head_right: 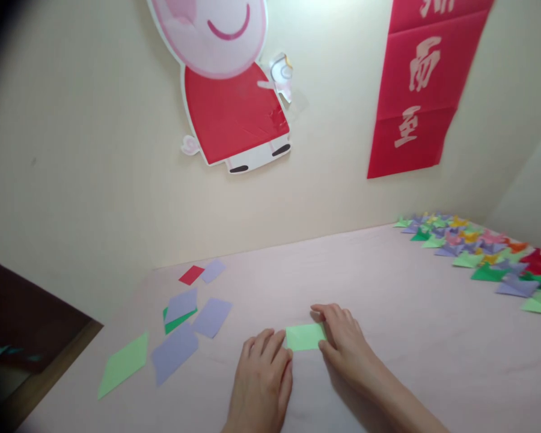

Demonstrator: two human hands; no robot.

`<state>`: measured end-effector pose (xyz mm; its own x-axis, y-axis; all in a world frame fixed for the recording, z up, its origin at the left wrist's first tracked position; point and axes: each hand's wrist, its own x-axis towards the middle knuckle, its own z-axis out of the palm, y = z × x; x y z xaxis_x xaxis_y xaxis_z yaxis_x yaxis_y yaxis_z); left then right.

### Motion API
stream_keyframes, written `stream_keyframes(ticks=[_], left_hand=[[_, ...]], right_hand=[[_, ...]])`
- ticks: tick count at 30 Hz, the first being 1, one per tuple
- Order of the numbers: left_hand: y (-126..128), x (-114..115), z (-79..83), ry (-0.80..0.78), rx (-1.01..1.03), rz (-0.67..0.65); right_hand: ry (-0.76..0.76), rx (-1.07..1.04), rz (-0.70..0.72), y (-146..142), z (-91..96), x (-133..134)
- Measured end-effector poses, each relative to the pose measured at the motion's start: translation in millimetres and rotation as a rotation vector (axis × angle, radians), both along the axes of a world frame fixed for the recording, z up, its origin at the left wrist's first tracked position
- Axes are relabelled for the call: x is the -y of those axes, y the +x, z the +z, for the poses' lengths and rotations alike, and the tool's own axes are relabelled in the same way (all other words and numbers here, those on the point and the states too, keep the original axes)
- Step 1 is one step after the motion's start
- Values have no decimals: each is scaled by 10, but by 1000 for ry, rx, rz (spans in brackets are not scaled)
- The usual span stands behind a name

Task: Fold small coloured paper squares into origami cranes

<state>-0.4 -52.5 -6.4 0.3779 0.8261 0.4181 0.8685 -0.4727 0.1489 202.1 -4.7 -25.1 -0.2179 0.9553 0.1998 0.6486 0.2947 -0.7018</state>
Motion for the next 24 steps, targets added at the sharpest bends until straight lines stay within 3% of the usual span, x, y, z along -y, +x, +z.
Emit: stream_keyframes(ticks=[7,14,18,24], left_hand=[[-15,10,24,-38,14,23],[34,-172,72,-133,76,11],[67,-277,114,-174,96,-66],[95,-260,181,-112,137,-167]], right_hand=[[18,-144,56,135,10,46],[84,-85,11,62,36,62],[79,-122,9,56,67,107],[45,-231,136,112,135,145]])
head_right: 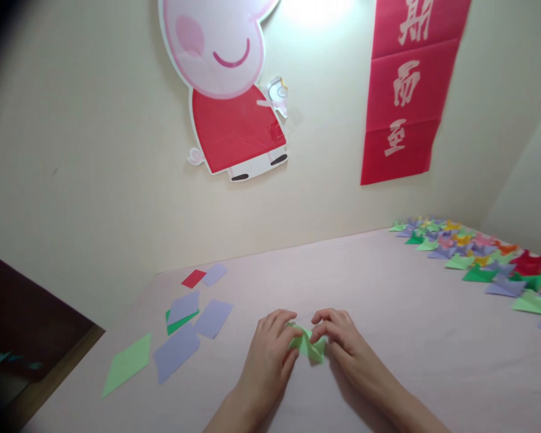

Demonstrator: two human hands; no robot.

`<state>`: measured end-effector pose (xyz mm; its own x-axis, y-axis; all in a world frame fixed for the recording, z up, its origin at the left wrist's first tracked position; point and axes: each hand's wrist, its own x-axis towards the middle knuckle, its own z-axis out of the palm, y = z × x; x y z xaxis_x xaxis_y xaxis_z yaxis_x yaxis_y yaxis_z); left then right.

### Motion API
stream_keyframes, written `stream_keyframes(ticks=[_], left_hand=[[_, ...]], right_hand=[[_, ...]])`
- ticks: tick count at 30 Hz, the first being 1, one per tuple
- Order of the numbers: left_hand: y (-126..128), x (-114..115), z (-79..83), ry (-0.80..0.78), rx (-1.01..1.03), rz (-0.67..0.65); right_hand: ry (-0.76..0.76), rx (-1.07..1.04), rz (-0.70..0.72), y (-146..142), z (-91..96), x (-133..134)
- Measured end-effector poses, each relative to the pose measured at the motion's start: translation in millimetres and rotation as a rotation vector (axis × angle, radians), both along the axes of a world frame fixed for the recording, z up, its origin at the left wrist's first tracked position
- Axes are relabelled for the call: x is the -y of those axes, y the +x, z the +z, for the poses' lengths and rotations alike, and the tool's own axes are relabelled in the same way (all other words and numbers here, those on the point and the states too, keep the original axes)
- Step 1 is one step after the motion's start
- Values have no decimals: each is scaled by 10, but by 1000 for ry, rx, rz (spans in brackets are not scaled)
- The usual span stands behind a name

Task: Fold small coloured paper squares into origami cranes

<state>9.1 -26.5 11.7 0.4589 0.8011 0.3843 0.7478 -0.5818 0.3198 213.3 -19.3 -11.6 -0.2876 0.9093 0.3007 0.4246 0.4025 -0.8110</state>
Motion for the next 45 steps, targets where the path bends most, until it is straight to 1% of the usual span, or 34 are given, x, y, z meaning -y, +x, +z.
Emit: stream_keyframes(ticks=[3,6,10,13,15,17,21,24,27,29,31,33,34,36,37,39,41,45], left_hand=[[4,13,6,57,-28,-19],[3,31,-37,100,-57,-32],[-9,88,-113,187,-55,33],[-49,117,-122,239,-25,99],[-88,119,-125,228,-16,110],[-121,118,-155,182,-21,90],[-113,127,-288,109,-6,32],[-79,114,-352,106,44,21],[-81,68,-334,88,63,17],[-89,40,-317,83,30,25],[-66,30,-339,161,-35,101],[5,38,-418,353,-64,219],[57,48,-477,468,-46,260],[169,72,-617,684,17,254],[220,85,-690,746,21,238],[290,109,-825,801,-26,231],[315,125,-931,804,-76,266],[286,139,-1045,774,-128,307]], right_hand=[[13,-3,71,-12,31,19],[46,45,160,-59,66,68],[66,107,258,-114,98,125],[43,113,269,-101,90,134],[15,122,254,-62,76,143],[-13,145,237,-9,63,159],[-88,215,255,73,48,147],[-100,248,269,85,44,31],[-66,277,280,55,68,-142],[-80,283,296,16,103,-250],[-108,275,292,-37,136,-335],[-154,281,248,-100,153,-392],[-181,289,214,-133,155,-411],[-229,314,137,-195,153,-436],[-246,331,103,-223,150,-443],[-255,370,65,-269,145,-454],[-244,404,62,-299,141,-466],[-210,425,63,-311,115,-484]])
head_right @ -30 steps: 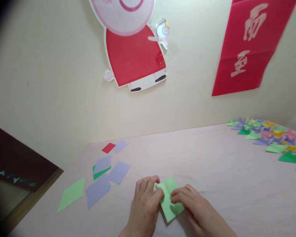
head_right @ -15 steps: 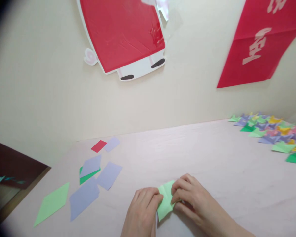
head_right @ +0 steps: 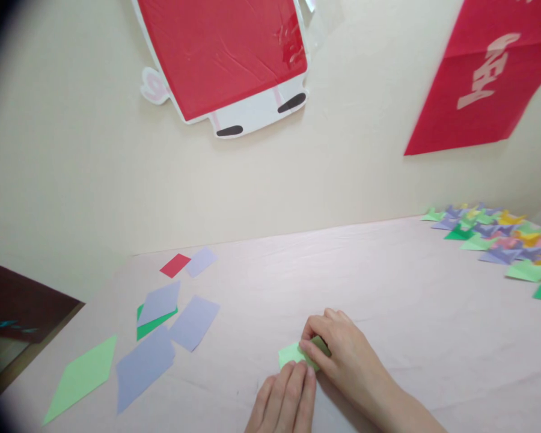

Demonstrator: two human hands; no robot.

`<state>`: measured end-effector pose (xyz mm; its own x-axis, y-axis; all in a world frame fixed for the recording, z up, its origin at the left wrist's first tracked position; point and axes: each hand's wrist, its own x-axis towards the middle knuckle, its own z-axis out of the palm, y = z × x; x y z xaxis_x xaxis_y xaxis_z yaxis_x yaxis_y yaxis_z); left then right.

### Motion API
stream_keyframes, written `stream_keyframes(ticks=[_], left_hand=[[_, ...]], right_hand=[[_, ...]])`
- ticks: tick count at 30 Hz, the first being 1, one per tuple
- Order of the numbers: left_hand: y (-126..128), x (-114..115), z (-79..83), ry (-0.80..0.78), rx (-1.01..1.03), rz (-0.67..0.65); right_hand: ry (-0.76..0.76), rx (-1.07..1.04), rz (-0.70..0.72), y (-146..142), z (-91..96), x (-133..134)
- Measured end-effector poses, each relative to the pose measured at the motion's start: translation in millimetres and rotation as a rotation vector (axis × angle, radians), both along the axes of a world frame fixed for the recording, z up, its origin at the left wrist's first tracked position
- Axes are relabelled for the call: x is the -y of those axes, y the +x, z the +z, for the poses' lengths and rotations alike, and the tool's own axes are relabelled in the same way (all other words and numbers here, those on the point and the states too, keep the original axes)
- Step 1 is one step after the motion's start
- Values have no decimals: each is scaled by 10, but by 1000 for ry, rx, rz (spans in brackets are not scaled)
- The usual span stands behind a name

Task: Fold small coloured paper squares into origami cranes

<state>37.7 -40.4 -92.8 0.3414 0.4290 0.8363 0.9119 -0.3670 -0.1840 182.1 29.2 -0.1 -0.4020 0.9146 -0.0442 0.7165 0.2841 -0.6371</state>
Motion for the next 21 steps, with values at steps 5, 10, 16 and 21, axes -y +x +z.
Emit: stream_keyframes(ticks=[5,10,16,21], left_hand=[[-60,25,-22,-66,-83,-11],[-76,47,-11,-121,-117,-10],[-17,53,-33,-141,-43,20],[-99,70,108,-214,-66,-15]], right_hand=[[92,-18,31,2,-70,-3],[159,0,19,-11,-116,2],[200,36,9,-24,-126,-4],[264,45,13,-29,-134,4]])
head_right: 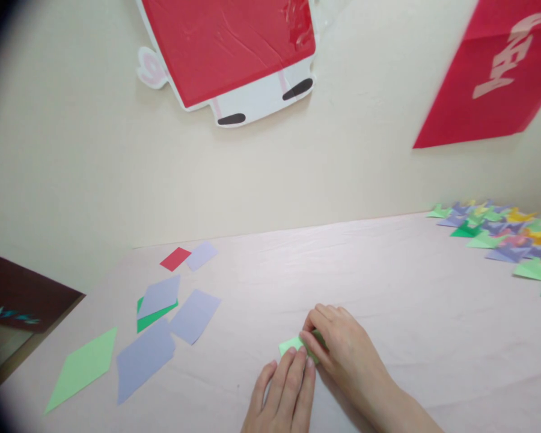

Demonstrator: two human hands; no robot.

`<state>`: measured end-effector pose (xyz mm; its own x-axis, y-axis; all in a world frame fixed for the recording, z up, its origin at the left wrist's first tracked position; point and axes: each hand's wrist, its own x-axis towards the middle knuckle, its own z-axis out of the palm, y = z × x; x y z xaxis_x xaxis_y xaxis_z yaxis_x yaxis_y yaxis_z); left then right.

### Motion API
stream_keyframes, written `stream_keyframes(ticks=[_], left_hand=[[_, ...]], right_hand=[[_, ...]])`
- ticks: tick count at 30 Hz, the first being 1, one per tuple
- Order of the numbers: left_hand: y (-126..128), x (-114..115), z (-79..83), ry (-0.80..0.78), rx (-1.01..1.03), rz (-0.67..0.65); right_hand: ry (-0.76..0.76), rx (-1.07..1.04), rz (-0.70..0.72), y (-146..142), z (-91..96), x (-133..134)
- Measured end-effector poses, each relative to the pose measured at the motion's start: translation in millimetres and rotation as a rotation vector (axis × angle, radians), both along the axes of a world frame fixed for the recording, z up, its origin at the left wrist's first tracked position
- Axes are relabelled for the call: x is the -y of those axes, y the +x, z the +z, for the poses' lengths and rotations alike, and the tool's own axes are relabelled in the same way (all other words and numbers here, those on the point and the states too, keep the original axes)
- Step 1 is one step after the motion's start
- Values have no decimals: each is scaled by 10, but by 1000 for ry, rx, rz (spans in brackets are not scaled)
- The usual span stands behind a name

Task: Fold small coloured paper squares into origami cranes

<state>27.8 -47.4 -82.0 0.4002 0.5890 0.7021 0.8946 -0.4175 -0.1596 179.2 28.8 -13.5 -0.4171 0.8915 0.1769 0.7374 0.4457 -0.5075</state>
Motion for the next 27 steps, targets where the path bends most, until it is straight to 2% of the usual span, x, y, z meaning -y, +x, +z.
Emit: stream_keyframes(ticks=[4,12,20,27], left_hand=[[-68,4,113,-47,-18,-30],[17,-22,6,-5,100,-12],[-84,-74,330,-16,39,-74],[-93,-77,345,-28,14,-103]], right_hand=[[22,9,1,-4,-5,5],[34,27,2,2,-20,7],[42,6,-17,-32,38,33],[-39,-32,-15,13,64,212]])
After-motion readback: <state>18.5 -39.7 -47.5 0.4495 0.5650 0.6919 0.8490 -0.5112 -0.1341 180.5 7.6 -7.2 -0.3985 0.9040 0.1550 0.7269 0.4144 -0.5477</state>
